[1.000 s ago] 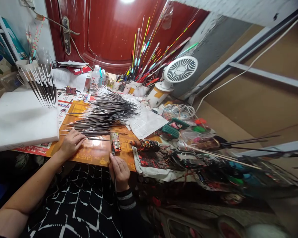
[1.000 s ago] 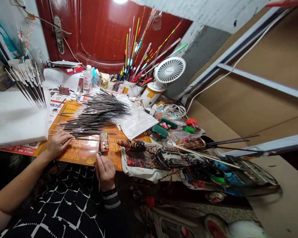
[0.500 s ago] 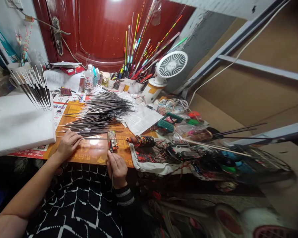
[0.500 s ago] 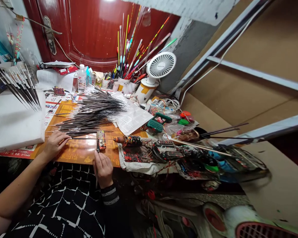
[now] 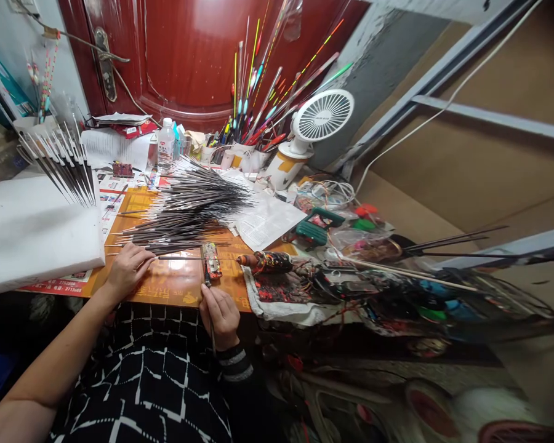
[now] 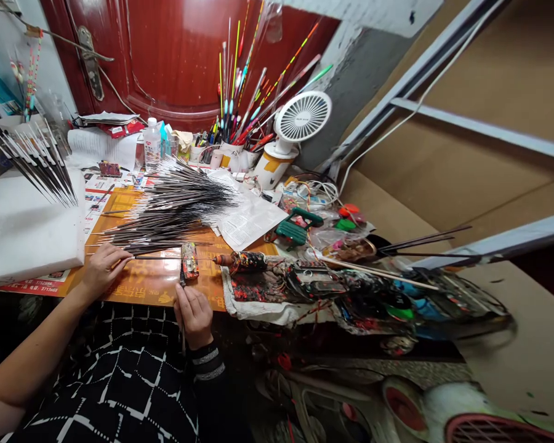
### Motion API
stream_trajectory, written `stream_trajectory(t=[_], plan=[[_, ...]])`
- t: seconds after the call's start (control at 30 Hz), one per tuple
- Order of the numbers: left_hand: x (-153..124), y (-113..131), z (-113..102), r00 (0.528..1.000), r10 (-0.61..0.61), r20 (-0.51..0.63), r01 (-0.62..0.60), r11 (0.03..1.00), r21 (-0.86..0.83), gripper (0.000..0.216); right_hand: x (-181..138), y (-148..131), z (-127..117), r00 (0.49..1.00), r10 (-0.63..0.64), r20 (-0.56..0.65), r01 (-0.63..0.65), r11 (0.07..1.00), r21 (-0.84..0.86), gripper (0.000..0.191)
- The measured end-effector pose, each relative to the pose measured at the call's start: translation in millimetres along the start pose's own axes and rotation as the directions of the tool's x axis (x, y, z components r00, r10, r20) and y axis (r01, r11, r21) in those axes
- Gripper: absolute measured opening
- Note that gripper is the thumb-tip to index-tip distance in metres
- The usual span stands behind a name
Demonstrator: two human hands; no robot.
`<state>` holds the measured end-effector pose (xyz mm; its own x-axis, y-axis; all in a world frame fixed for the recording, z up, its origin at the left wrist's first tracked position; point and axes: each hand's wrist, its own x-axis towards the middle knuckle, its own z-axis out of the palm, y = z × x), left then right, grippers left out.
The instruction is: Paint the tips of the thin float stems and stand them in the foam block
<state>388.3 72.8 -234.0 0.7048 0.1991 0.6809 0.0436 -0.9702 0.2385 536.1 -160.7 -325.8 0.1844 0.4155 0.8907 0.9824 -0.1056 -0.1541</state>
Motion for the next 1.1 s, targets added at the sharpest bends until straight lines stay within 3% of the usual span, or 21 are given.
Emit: stream_trajectory(t=[1.1], plan=[[-0.9, -1.2, 0.3, 0.998, -0.057, 0.042, 0.058, 0.998, -0.033, 0.023, 4.7, -3.5, -1.9, 1.000, 0.008, 0.012, -0.008, 1.000, -0.026, 0.057]])
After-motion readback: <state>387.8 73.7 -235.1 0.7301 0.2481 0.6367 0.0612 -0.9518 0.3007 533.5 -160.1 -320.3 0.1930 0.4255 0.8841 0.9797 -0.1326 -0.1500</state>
